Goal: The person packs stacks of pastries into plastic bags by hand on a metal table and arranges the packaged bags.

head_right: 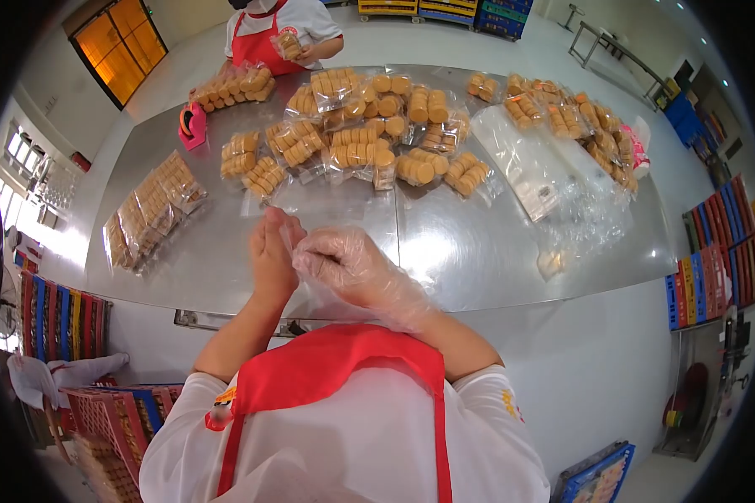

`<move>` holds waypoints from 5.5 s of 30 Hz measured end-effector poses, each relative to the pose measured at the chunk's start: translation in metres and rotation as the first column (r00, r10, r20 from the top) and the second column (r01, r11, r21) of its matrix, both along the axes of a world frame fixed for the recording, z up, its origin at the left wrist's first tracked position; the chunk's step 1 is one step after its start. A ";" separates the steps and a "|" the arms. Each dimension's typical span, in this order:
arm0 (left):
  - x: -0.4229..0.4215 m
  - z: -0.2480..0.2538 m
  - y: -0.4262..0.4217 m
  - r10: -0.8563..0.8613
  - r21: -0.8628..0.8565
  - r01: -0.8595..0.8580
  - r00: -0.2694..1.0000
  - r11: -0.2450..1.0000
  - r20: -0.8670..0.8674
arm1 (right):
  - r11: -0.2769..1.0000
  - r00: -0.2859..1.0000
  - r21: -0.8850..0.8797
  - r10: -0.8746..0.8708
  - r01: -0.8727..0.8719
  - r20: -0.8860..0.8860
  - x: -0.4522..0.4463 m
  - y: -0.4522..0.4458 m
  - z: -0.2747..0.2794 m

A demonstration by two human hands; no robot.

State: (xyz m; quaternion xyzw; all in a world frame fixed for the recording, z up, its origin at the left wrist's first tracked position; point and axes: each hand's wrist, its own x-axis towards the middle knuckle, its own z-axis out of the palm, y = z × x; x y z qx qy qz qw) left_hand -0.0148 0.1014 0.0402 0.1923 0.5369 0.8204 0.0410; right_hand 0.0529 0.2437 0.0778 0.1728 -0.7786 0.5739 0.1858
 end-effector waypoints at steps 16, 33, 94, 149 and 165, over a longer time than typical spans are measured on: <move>0.009 0.007 -0.004 -0.022 -0.049 0.020 0.999 0.999 -0.040 | 0.963 0.880 -0.250 0.206 -0.104 0.429 0.008 0.000 0.006; 0.018 0.034 -0.031 -0.571 0.070 0.574 0.779 0.816 0.258 | 0.920 0.977 0.333 -0.212 0.206 -0.018 0.012 0.000 0.042; -0.050 0.079 -0.144 -0.483 -0.678 -0.028 0.681 0.734 -0.551 | 0.525 0.741 0.650 0.053 0.549 -0.669 -0.003 -0.120 0.087; -0.081 0.010 -0.153 -0.232 -0.239 0.290 0.942 0.927 0.243 | 0.893 0.765 0.359 -0.026 -0.272 0.643 -0.038 -0.083 0.012; -0.094 -0.006 -0.178 0.168 0.060 -0.197 0.933 0.979 0.319 | 0.934 0.909 0.303 0.051 -0.190 0.413 0.008 -0.039 0.024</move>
